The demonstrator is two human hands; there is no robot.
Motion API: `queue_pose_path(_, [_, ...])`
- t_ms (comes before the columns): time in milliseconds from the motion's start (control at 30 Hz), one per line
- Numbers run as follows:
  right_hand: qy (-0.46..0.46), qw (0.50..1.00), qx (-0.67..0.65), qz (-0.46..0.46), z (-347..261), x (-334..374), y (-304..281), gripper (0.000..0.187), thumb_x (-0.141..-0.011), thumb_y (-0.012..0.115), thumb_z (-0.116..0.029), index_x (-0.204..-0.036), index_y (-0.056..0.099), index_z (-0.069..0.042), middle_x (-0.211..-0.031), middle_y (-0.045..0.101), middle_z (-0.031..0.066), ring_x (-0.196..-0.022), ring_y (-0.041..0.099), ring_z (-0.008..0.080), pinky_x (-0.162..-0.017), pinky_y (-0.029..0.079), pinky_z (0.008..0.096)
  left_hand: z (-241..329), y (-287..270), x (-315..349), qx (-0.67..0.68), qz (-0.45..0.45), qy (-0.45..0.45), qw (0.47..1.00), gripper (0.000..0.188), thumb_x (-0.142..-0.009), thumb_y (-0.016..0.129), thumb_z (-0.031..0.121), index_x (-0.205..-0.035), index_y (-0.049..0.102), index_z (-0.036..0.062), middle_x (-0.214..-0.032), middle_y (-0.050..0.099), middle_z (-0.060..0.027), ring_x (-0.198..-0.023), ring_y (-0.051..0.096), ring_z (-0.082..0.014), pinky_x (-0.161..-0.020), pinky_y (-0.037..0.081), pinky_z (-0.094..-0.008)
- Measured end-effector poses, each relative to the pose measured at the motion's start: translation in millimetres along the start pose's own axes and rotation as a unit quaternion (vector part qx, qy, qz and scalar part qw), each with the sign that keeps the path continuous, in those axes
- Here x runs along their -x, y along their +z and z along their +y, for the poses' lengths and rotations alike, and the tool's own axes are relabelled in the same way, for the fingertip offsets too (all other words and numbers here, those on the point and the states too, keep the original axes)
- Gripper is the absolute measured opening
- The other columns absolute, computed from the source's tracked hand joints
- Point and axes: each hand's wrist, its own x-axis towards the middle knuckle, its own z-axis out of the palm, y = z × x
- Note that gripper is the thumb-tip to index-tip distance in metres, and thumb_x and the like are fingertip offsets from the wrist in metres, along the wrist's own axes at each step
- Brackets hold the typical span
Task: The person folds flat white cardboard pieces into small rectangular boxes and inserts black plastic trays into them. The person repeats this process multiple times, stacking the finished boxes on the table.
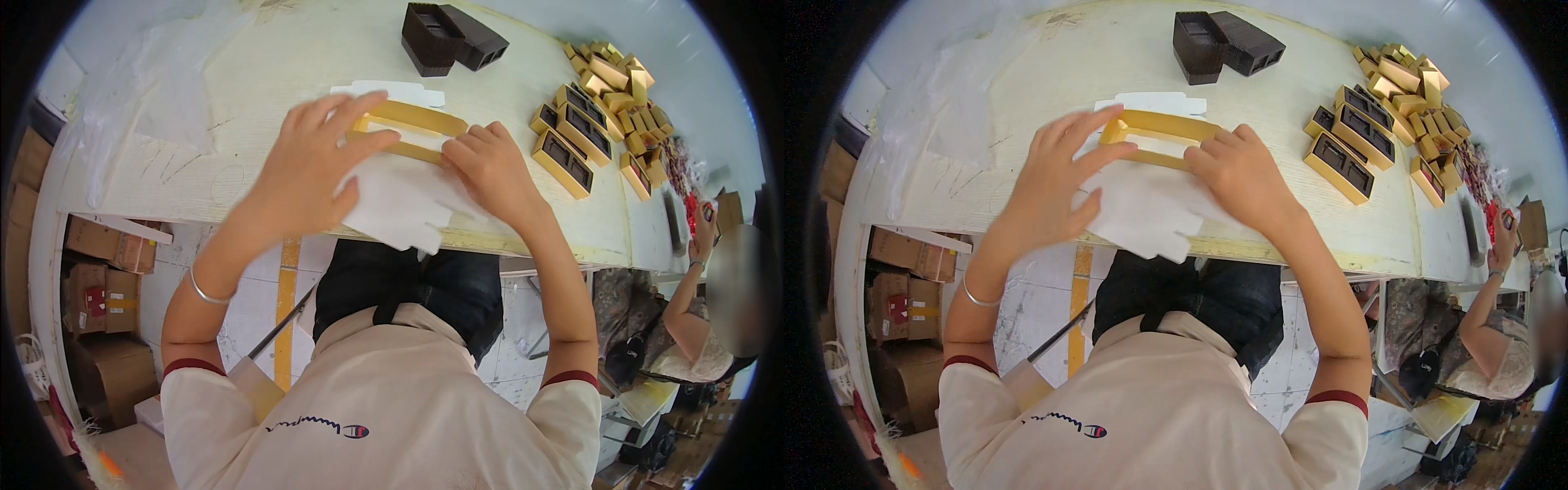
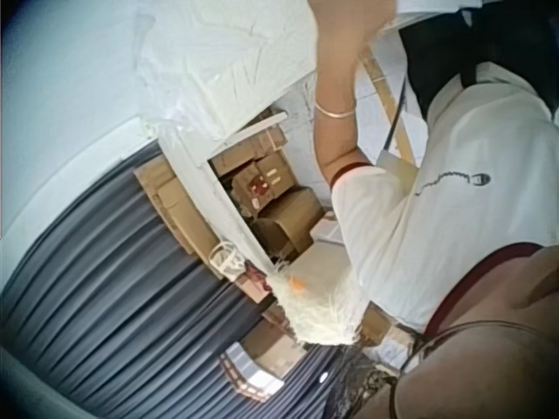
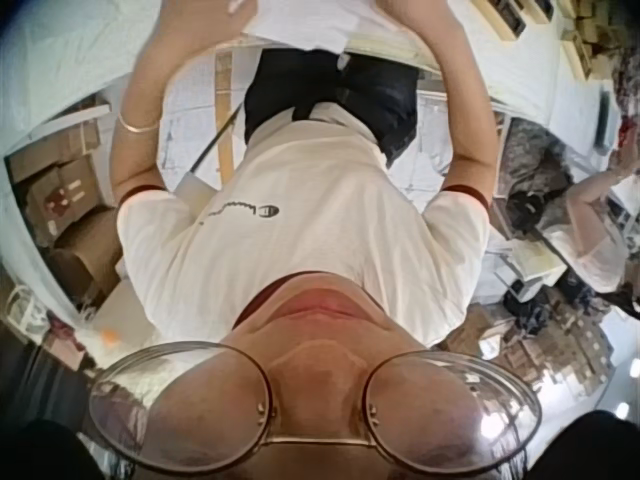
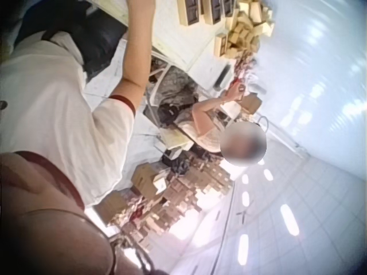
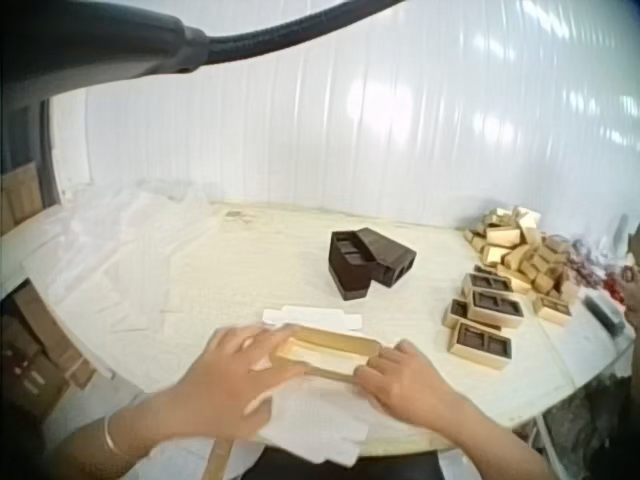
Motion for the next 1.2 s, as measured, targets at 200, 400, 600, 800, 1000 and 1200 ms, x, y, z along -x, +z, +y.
queue_pose_path(200, [-0.006,0.981,-0.192,0.040,-63,2,-3,0.026,-0.069,0.064,-0.005,-0.095,0.060,-0.005,-0.075,0.057,0.0069,-0.072,0.055,0.0253,-0.069,0.043,0.0350,24,34,17,0.139,-0.013,-0.030,0.990,0.036,-0.073,0.072,0.013,-0.107,0.061,0.0079,-0.112,0.058,-0.0090,-0.088,0.058,-0.0268,-0.080,0.048,-0.0365])
queue_pose_path(400, [0.017,0.983,-0.180,-0.014,-23,12,-27,0.039,-0.074,0.062,0.005,-0.110,0.063,-0.007,-0.106,0.060,0.0134,-0.093,0.056,0.0309,-0.078,0.044,0.0369,-6,21,10,0.271,-0.128,-0.016,0.954,0.021,-0.068,0.073,0.006,-0.084,0.060,0.0065,-0.096,0.060,-0.0047,-0.089,0.057,-0.0254,-0.079,0.048,-0.0348])
queue_pose_path(600, [-0.016,0.957,-0.285,-0.049,-20,14,-6,0.025,-0.070,0.071,-0.002,-0.094,0.064,-0.005,-0.091,0.057,0.0102,-0.083,0.054,0.0282,-0.073,0.042,0.0360,-15,29,10,0.305,-0.134,0.005,0.943,0.023,-0.067,0.075,0.007,-0.083,0.058,0.0062,-0.095,0.060,-0.0034,-0.087,0.056,-0.0235,-0.074,0.047,-0.0322])
queue_pose_path(800, [0.061,0.958,-0.275,0.044,-50,4,16,0.019,-0.069,0.071,-0.004,-0.076,0.053,-0.005,-0.079,0.050,0.0091,-0.077,0.051,0.0271,-0.070,0.040,0.0358,19,40,11,0.269,-0.064,-0.097,0.956,0.013,-0.074,0.070,0.010,-0.081,0.061,0.0058,-0.086,0.057,-0.0058,-0.082,0.055,-0.0242,-0.070,0.046,-0.0333])
queue_pose_path(1000, [0.196,0.904,-0.380,-0.017,-61,8,0,0.036,-0.068,0.070,-0.001,-0.102,0.055,-0.005,-0.094,0.056,0.0126,-0.092,0.054,0.0293,-0.079,0.044,0.0370,26,44,13,0.258,-0.014,-0.100,0.961,0.005,-0.076,0.066,0.010,-0.079,0.065,0.0066,-0.076,0.057,-0.0061,-0.073,0.055,-0.0249,-0.063,0.045,-0.0353])
queue_pose_path(1200, [0.012,0.974,-0.222,-0.046,-70,34,-26,0.066,-0.066,0.074,-0.005,-0.127,0.049,-0.004,-0.138,0.040,0.0182,-0.114,0.048,0.0320,-0.090,0.042,0.0399,9,29,20,0.387,-0.065,-0.159,0.906,0.007,-0.078,0.067,0.011,-0.083,0.069,0.0056,-0.071,0.056,-0.0050,-0.062,0.051,-0.0181,-0.056,0.041,-0.0301])
